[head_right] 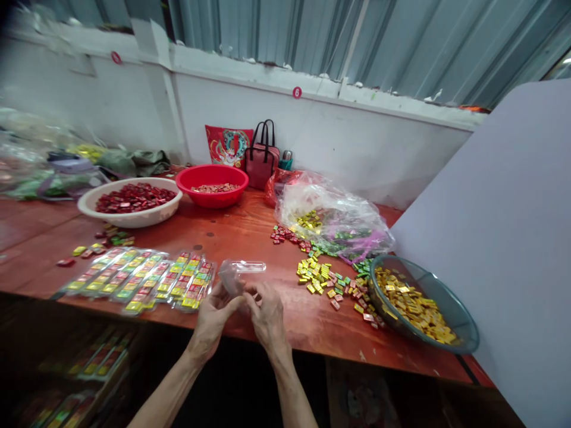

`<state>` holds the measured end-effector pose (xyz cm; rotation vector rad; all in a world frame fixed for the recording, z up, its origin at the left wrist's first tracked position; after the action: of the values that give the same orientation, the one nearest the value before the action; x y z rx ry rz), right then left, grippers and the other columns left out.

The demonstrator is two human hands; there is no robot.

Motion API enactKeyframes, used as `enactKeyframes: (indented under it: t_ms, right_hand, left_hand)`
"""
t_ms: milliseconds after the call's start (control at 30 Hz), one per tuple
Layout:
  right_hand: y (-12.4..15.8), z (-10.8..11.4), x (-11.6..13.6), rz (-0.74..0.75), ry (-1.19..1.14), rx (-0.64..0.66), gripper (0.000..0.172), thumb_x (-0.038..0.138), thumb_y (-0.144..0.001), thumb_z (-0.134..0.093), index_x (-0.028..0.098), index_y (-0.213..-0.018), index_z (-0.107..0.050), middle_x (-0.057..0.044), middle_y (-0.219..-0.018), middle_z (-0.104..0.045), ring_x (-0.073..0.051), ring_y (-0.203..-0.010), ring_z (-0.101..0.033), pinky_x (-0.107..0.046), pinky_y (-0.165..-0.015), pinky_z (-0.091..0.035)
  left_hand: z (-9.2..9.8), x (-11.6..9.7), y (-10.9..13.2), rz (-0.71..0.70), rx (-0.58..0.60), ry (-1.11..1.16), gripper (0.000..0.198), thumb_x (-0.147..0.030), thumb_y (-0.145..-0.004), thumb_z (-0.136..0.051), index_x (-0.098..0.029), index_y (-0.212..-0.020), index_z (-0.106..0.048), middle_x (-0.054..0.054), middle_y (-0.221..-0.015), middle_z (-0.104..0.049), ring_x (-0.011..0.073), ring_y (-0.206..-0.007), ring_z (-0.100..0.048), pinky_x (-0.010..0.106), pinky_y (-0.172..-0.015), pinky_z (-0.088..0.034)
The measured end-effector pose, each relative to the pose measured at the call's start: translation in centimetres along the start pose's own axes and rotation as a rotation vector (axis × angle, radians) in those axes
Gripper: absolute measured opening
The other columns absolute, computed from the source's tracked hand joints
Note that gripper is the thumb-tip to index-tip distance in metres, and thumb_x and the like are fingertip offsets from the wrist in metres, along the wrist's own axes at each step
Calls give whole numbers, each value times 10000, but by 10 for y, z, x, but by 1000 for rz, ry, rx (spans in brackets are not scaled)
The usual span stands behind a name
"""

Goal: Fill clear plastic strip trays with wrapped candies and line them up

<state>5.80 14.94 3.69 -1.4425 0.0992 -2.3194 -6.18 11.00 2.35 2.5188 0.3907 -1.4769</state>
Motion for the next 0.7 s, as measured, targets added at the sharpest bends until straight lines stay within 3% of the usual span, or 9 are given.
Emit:
enactKeyframes:
  t_ms: [100,367,533,700]
  right_hand:
    - [-1,-2,1,-7,-51,16,153,208,-861,-576,212,-941,-706,-23,-887,-694,-142,-751,-598,-233,-644,-424]
    - [-8,2,-8,-18,63,-115,154,276,-866,-569,181,-771,-643,-11,-726,-630,-142,-663,-554,-244,-620,-399]
    - [-22,19,-19,5,205,-160,203,305,-887,-527,185,-936,-684,-59,-879,-652,-166,-742,-581,-271,-675,-426]
    - [-15,8,-10,101,87,22,184,296,-900,-538,229,-928,-707,-42,-884,-678,-175,-798,-599,-263,-683,-435]
  left_hand:
    - [1,0,-2,-11,15,2,467,-204,-639,-818,-183,-1078,-659,54,-1043,-721,189,-958,-676,276,-866,-518]
    - [8,-2,-9,-47,-72,4,468,-214,-669,-802,-191,-1101,-625,29,-1023,-706,157,-959,-660,241,-862,-502]
    - [10,-2,-13,-52,-42,-1,465,-227,-682,-792,-185,-1117,-634,54,-1099,-690,178,-1008,-647,254,-859,-507]
    - [0,3,-11,-35,24,-9,457,-220,-679,-792,-189,-1112,-648,67,-1135,-689,196,-1019,-650,279,-871,-511]
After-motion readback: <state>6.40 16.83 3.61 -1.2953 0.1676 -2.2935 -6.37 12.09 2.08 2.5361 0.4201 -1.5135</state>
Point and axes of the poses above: each hand's wrist, its own y-axis away from the middle knuckle, its own z-axis out of the back of the hand, x = y × z, the point moved 2 cm from there along -y, towards the middle knuckle
